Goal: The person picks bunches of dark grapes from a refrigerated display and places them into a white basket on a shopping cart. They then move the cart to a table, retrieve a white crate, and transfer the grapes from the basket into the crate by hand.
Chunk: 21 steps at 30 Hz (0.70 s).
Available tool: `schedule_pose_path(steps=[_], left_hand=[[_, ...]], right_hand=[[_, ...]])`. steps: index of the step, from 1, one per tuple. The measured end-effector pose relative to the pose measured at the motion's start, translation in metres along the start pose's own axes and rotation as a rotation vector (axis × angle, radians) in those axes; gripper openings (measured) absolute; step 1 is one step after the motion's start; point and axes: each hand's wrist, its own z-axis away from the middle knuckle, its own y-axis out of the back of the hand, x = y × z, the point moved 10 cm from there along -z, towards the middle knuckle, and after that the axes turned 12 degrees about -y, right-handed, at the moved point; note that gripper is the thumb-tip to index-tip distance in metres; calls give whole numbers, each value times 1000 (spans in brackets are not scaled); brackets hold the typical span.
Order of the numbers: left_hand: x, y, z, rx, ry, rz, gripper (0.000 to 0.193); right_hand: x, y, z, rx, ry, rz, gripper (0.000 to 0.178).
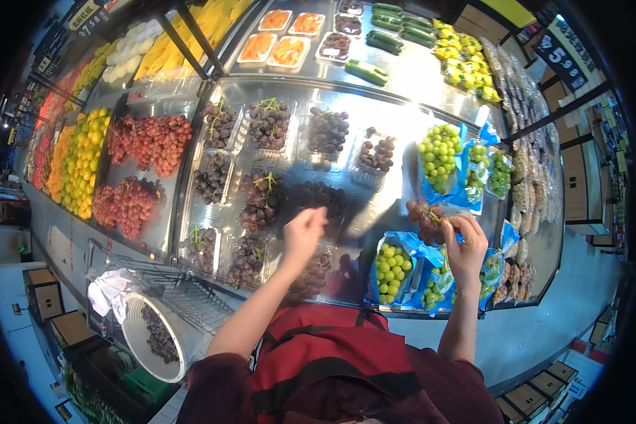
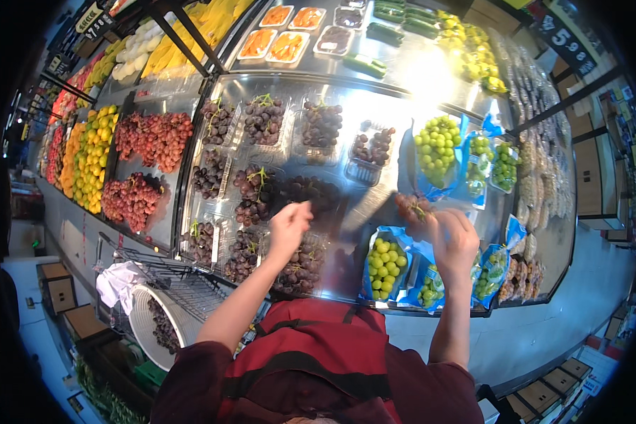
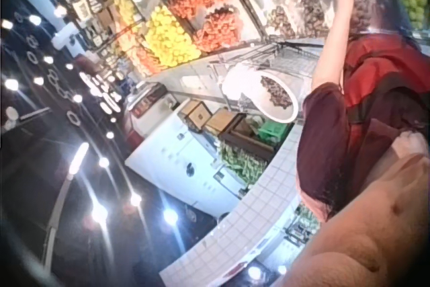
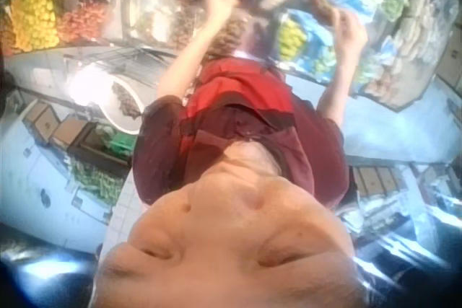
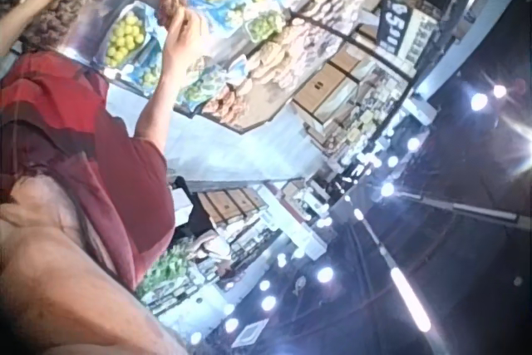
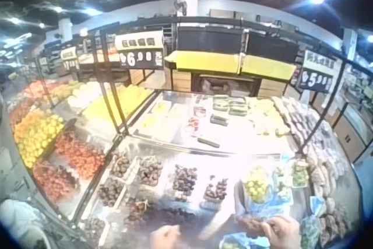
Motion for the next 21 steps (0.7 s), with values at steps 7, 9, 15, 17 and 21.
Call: schedule_pose_path(steps=[7,9,15,17,21], left_hand=[[-39,172,57,536,180,-104,32],[-38,186,51,584,172,-151,31],[-34,140,-11,417,100,-68,20],[-27,129,-23,416,41,46,19],[-34,131,-19,487,162,34,20]], right_hand=[[-1,-58,-53,-42,-87,-217,12],[-1,-72,-63,-59,-140,-310,12],[-7,-77,-83,-31,-144,-390,12],[-2,-76,-89,-32,-178,-369,11],[-8,-88,-108,-60,-110,-193,13]])
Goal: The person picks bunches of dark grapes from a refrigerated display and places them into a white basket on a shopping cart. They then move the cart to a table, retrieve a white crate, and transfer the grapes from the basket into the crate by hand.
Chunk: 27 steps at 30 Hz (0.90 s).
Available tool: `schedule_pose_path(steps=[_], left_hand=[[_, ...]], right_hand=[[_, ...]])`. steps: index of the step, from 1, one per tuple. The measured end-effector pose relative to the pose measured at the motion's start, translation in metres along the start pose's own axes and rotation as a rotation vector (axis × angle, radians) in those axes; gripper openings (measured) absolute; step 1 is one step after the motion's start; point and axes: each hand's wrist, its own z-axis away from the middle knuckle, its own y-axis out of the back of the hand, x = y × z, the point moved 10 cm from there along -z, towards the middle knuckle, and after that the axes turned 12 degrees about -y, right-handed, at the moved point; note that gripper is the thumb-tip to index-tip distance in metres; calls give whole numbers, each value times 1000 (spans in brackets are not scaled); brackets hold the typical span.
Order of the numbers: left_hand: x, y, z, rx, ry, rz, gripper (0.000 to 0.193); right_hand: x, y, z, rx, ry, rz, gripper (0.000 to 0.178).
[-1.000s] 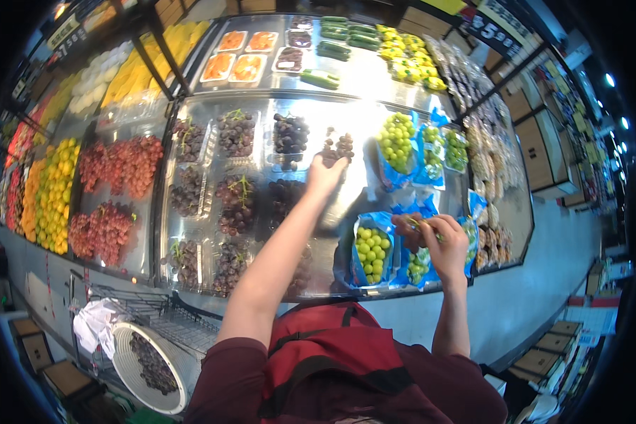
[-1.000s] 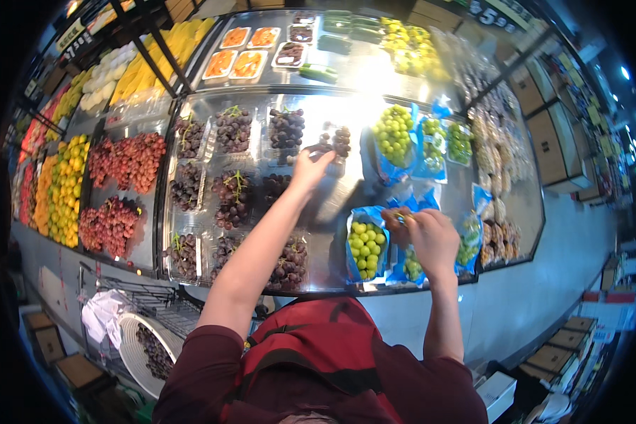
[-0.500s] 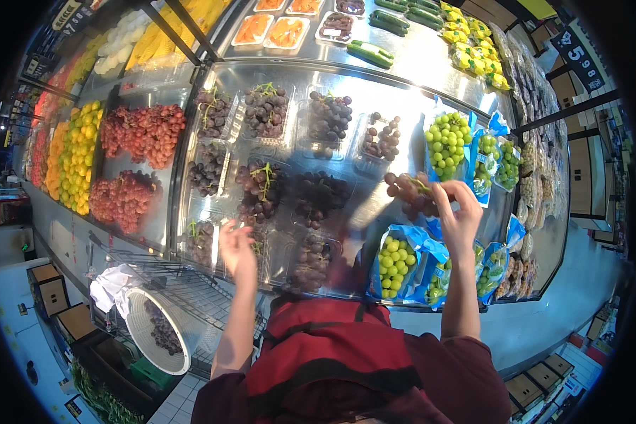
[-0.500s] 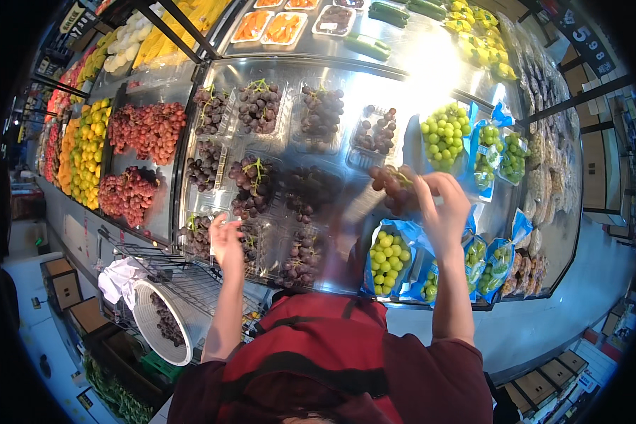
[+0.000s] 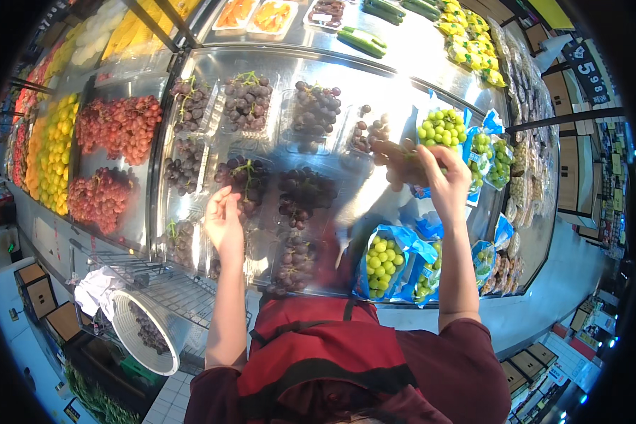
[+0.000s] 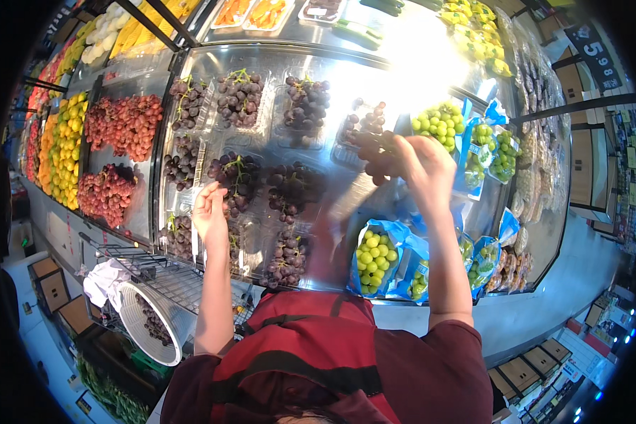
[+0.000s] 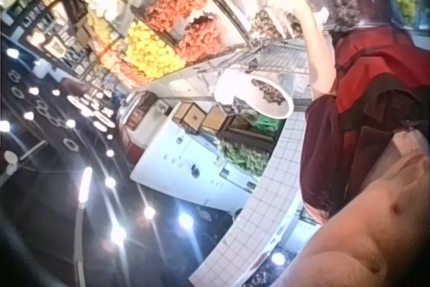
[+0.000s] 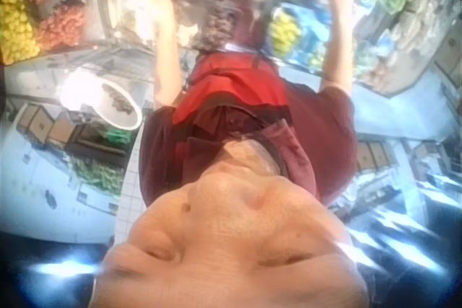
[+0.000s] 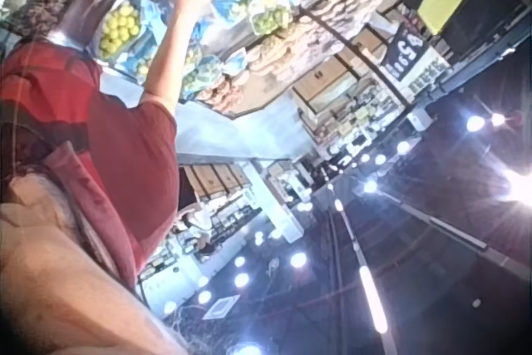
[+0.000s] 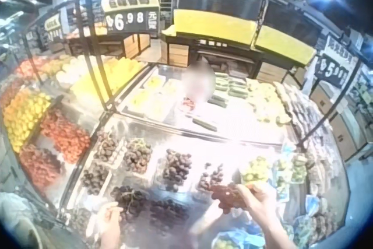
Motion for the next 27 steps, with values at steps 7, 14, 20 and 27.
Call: schedule_pose_path(steps=[7,14,20,27], left_hand=[[33,-86,-9,-334,-288,-89,33],[13,-194,-68,-500,-10,363,48],[-27,-160,-104,-114,-85,239,34],[15,-253,-152,-346,-614,-546,19]], right_hand=[[14,-104,-54,-498,-247,-92,29],[-19,-220,-108,-796,-142,-120,30],[-33,-213,-143,-761,-7,-163,24],[3,-88,-159,-346,-156,-279,20]])
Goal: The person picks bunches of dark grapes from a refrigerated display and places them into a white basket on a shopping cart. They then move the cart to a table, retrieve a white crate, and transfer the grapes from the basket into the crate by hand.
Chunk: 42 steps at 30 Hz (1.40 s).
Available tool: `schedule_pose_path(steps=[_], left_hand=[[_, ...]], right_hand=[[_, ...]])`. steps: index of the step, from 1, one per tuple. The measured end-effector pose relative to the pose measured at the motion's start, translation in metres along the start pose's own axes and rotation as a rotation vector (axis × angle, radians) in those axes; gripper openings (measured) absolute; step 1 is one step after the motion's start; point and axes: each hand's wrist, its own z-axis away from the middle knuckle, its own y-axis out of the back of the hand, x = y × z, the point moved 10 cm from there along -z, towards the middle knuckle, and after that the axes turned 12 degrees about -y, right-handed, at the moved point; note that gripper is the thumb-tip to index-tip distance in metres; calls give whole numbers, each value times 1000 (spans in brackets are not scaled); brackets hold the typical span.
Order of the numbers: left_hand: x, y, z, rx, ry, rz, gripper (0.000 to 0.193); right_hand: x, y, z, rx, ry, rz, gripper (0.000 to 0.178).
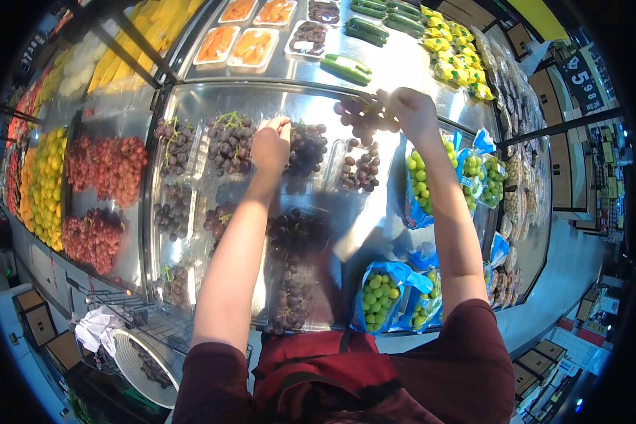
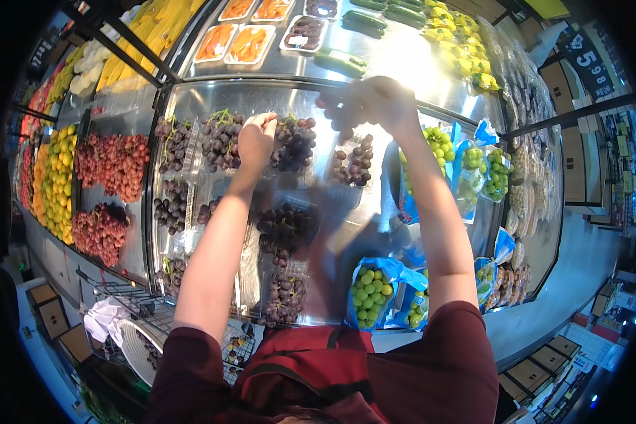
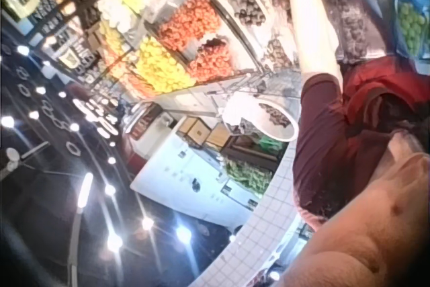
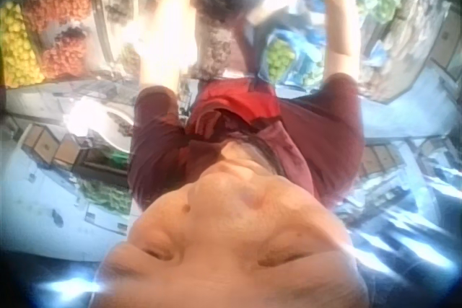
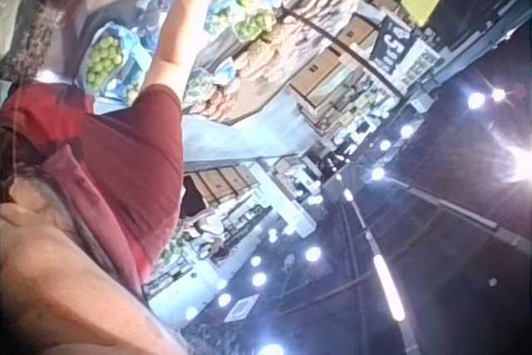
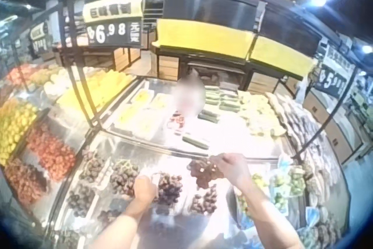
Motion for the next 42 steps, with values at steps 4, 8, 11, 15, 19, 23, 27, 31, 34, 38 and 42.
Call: schedule_pose_path(steps=[4,8,11,15,19,23,27,31,34,38,42], left_hand=[[-14,-49,-34,-392,155,-247,29],[-31,-66,-35,-501,254,-115,25],[-35,-64,-36,-481,209,-49,26],[-22,-49,-33,-424,89,71,23],[5,-23,-24,-339,-48,129,18],[28,-6,-14,-323,-109,209,14],[51,8,-9,-307,-206,240,10],[65,29,-2,-241,-199,285,8],[77,51,2,-151,-212,315,11],[92,90,1,-67,-211,257,13],[109,141,-4,-26,-184,239,12]], right_hand=[[15,32,20,86,-8,68,26],[49,31,28,-17,-109,-63,23],[53,28,35,31,-16,115,23],[52,18,44,43,37,105,23],[54,9,46,-3,1,-14,24],[58,4,44,-32,-18,-9,24],[57,1,42,-4,40,90,25],[47,-1,39,42,161,204,27],[46,-2,32,78,170,161,27],[60,-26,6,-56,24,53,30],[61,-74,-29,-296,3,48,34]])
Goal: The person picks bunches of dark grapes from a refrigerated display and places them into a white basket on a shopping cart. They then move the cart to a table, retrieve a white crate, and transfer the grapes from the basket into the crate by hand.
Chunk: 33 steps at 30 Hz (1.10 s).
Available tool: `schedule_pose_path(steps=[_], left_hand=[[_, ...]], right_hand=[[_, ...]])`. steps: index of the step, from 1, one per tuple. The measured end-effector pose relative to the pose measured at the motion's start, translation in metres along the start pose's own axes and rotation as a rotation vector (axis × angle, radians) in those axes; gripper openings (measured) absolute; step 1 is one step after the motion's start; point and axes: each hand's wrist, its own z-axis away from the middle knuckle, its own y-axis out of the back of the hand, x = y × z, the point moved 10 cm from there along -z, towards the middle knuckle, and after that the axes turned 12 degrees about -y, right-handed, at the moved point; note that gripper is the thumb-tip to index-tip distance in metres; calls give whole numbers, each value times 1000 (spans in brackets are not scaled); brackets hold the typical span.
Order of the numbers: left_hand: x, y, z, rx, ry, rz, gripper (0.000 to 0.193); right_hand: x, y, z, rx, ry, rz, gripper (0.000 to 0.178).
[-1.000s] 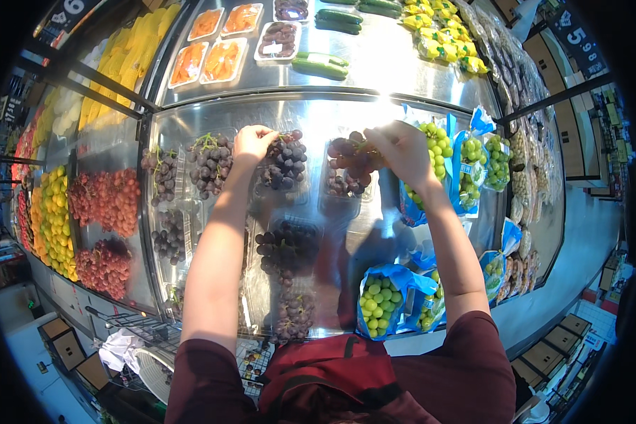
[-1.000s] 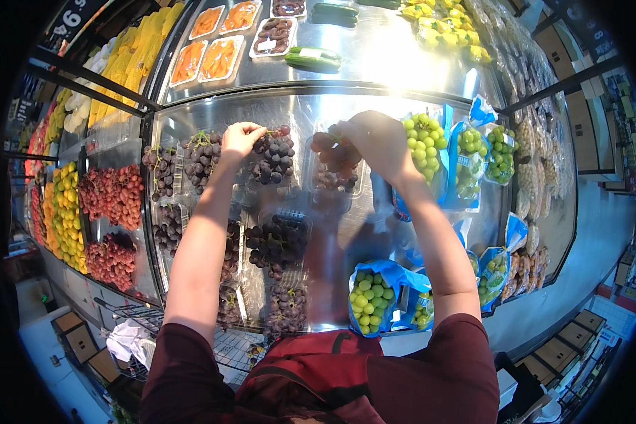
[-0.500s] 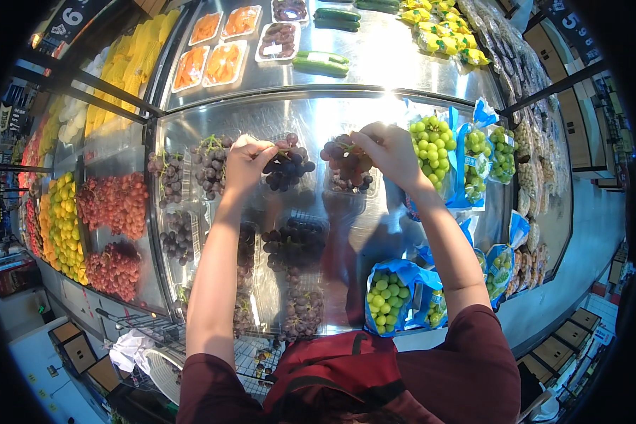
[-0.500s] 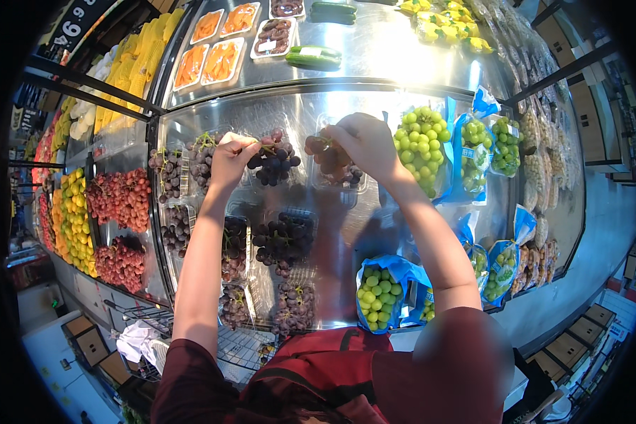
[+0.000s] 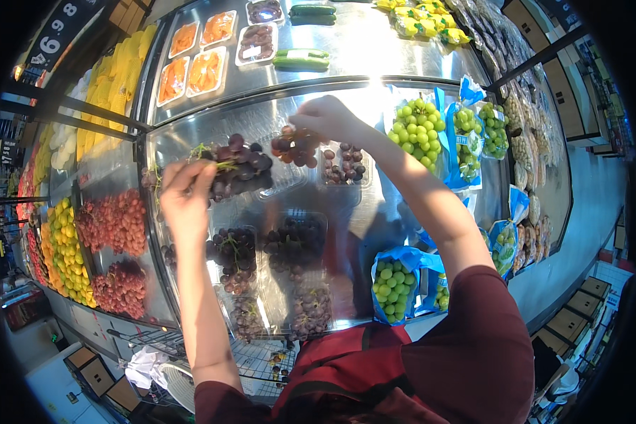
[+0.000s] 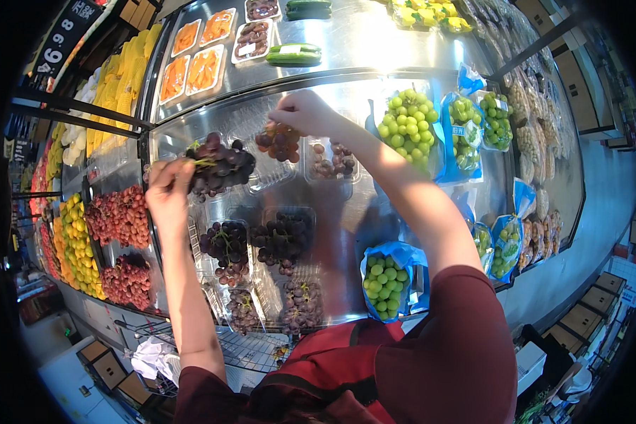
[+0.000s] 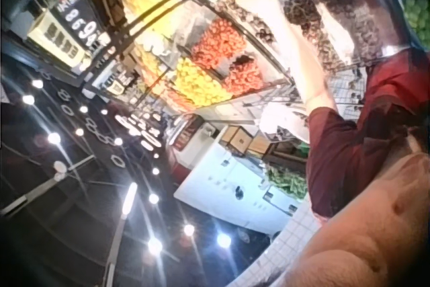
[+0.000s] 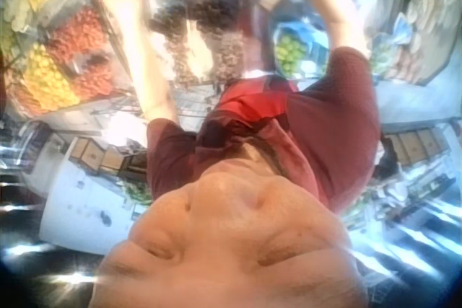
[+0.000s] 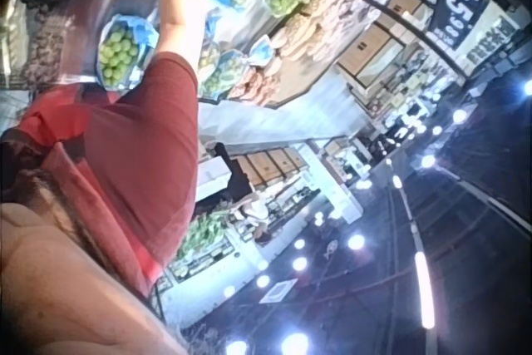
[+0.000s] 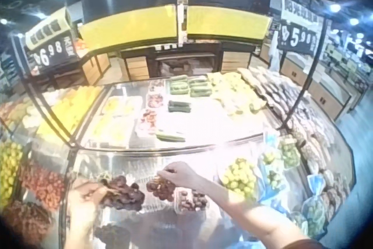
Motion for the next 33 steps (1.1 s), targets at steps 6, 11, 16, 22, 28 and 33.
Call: schedule_pose_path(steps=[6,11,16,22,28,33], left_hand=[[44,56,-4,6,-19,-53,10],[48,80,10,27,67,-65,9],[46,79,20,-14,99,-34,8],[47,53,24,-130,111,88,8],[15,1,28,-289,276,229,8],[-37,-58,30,-235,442,529,10]], right_hand=[[10,-79,-64,-496,-54,224,35],[35,-132,-101,-659,-17,445,37],[45,-146,-118,-443,76,812,38],[-1,-104,-72,97,255,718,35],[5,-105,21,-322,-129,-770,52],[5,-112,67,-381,-59,-1123,50]])
